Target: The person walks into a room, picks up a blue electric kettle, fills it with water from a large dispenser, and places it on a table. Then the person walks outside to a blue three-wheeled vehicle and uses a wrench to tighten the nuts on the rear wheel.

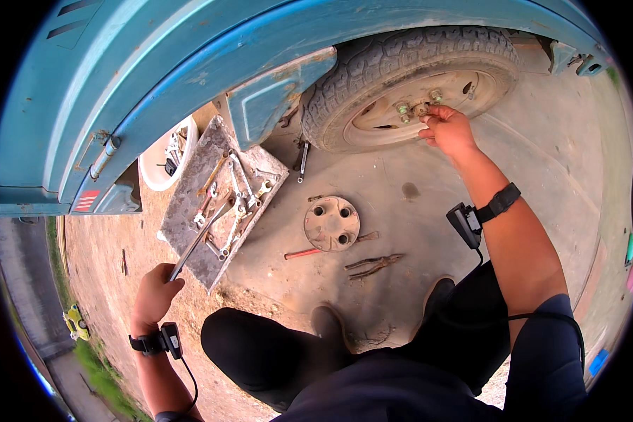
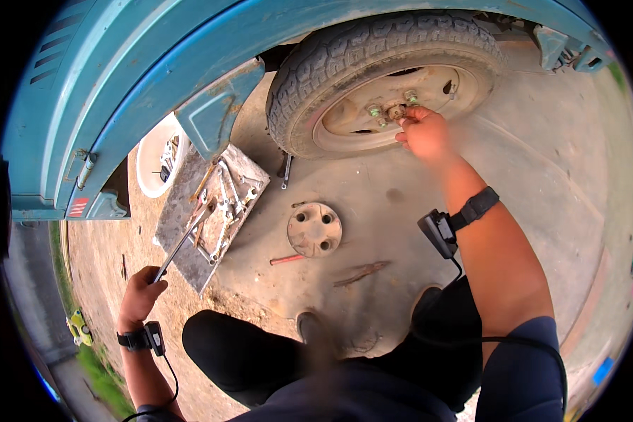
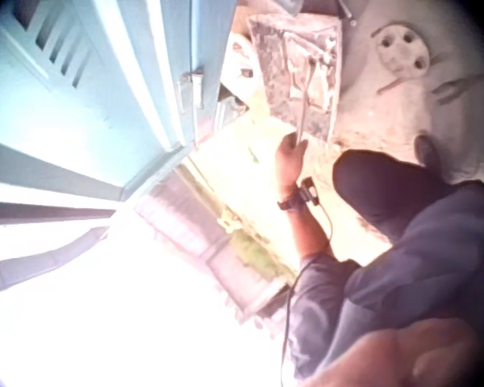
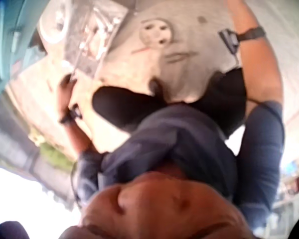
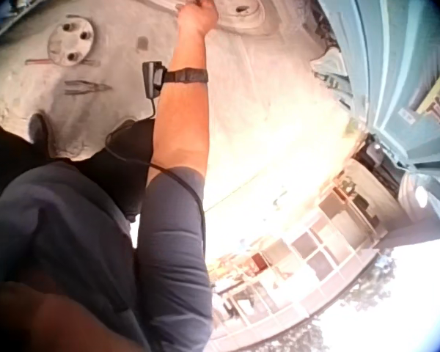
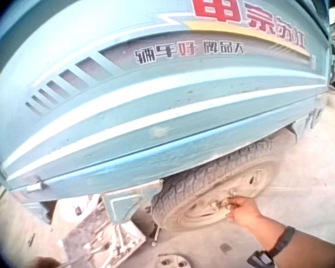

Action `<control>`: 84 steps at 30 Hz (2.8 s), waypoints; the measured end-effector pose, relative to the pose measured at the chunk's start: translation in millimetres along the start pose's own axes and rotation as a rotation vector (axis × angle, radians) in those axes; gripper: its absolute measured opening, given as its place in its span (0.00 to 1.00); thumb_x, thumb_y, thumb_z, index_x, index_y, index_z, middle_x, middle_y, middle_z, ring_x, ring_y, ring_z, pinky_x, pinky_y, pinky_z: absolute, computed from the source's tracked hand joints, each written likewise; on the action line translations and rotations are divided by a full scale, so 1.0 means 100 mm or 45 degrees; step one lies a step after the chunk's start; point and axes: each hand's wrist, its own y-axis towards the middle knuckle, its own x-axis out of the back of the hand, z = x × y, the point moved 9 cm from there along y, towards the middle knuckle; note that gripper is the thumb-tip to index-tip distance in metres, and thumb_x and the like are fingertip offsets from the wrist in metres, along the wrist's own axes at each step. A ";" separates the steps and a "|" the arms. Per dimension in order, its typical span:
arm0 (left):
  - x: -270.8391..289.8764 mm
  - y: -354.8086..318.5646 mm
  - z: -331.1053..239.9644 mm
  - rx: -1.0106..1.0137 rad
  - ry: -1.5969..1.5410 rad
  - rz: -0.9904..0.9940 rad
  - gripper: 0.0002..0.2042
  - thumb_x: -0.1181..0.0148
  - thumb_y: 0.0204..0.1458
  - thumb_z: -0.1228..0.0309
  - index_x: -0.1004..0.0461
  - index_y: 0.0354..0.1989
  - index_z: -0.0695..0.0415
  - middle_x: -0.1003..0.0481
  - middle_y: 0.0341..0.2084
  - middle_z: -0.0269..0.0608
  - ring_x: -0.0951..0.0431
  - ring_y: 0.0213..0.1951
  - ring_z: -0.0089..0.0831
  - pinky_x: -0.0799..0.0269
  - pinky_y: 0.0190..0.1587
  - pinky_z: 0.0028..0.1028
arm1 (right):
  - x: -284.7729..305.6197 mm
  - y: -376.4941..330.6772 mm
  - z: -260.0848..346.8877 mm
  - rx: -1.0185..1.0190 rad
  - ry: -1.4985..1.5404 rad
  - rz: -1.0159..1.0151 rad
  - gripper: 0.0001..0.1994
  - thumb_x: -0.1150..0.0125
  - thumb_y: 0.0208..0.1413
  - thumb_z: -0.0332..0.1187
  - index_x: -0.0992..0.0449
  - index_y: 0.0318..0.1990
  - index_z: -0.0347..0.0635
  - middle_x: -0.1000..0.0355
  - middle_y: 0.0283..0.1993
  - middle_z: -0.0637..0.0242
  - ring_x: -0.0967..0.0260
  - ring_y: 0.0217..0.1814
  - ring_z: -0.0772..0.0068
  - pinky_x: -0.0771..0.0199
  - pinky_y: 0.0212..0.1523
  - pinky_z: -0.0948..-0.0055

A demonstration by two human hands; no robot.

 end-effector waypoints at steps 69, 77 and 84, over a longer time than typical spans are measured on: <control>-2.54 -0.08 -3.39 -0.424 -1.044 0.441 0.08 0.44 0.63 0.72 0.28 0.48 0.60 0.22 0.41 0.38 0.21 0.32 0.22 0.29 0.33 0.21 | -0.42 -1.25 0.66 0.285 0.280 1.157 0.17 0.41 0.64 0.39 0.24 0.56 0.40 0.25 0.45 0.73 0.35 0.45 0.81 0.32 0.47 0.75; -2.55 -0.03 -3.31 -0.423 -1.087 0.542 0.12 0.42 0.61 0.73 0.30 0.51 0.62 0.22 0.42 0.37 0.23 0.32 0.21 0.29 0.30 0.20 | -0.39 -1.20 0.60 0.248 0.201 1.105 0.17 0.41 0.64 0.38 0.24 0.56 0.40 0.25 0.45 0.73 0.34 0.45 0.81 0.31 0.46 0.75; -2.47 -0.07 -3.45 -0.470 -0.981 0.468 0.08 0.43 0.62 0.73 0.28 0.47 0.60 0.22 0.36 0.35 0.22 0.32 0.21 0.28 0.33 0.21 | -0.41 -1.12 0.57 0.300 0.230 1.089 0.17 0.37 0.61 0.39 0.22 0.53 0.41 0.23 0.44 0.69 0.30 0.44 0.78 0.28 0.42 0.74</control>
